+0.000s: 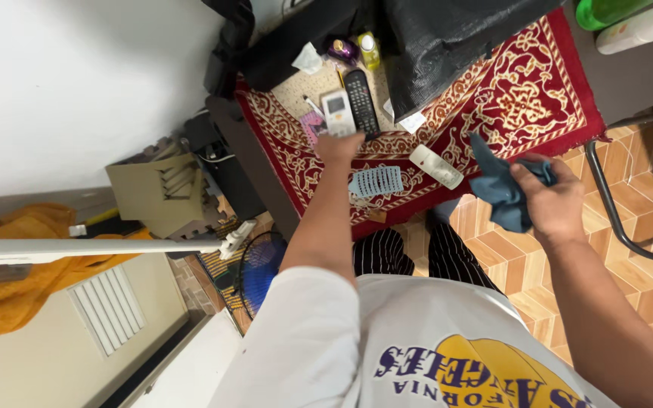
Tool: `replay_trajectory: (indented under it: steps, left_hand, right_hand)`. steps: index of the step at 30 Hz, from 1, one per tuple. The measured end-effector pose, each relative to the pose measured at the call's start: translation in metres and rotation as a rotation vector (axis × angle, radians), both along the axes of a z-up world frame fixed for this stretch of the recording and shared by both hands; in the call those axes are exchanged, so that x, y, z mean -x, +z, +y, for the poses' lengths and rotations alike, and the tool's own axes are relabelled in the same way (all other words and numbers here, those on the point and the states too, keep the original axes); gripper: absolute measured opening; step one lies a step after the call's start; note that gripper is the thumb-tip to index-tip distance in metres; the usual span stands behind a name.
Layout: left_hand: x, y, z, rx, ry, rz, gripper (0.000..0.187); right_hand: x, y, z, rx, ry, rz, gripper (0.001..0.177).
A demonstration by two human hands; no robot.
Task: The person wipes a pink foam mat with a pink cloth, then uses a blue cloth to wipe a game controller, a desk surface, and several small items including bottles and a remote. The person moves items aside to reach the desk surface and wipes each object individually.
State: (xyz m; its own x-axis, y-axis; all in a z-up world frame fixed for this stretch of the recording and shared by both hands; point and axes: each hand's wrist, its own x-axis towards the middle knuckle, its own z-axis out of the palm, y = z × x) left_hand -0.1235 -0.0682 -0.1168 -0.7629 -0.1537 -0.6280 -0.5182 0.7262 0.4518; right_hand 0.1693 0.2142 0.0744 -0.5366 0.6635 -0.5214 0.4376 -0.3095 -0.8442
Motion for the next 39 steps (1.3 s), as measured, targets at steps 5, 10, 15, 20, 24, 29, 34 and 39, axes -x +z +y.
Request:
replay_trajectory:
  steps: [5, 10, 15, 20, 24, 29, 34, 39]
  left_hand:
    - [-0.054, 0.086, -0.02, -0.32, -0.06, -0.004, 0.077]
    - [-0.112, 0.189, 0.004, -0.754, -0.2, 0.076, 0.081]
    - [-0.127, 0.231, 0.047, -1.21, -0.333, 0.121, 0.079]
    - [-0.132, 0.265, 0.066, -0.79, -0.529, 0.146, 0.074]
    - [-0.136, 0.293, 0.08, -0.834, -0.586, 0.237, 0.088]
    - [-0.136, 0.316, 0.089, -0.806, -0.671, 0.257, 0.086]
    - [-0.154, 0.326, 0.103, -0.844, -0.692, 0.306, 0.082]
    - [-0.152, 0.337, 0.113, -0.804, -0.691, 0.308, 0.075]
  right_hand:
    - [0.045, 0.049, -0.022, 0.04, 0.004, 0.159, 0.03]
    - [0.08, 0.105, -0.065, -0.115, 0.168, 0.231, 0.038]
    - [0.091, 0.121, -0.093, -0.84, 0.579, 0.356, 0.053]
    - [0.106, 0.105, -0.053, -0.865, 0.448, 0.315, 0.046]
    - [0.109, 0.099, -0.041, -0.662, 0.245, 0.236, 0.042]
    - [0.096, 0.111, -0.051, -0.373, 0.047, 0.431, 0.055]
    - [0.093, 0.127, -0.027, -0.14, -0.189, 0.474, 0.036]
    - [0.092, 0.135, -0.029, 0.231, -0.374, 0.424, 0.038]
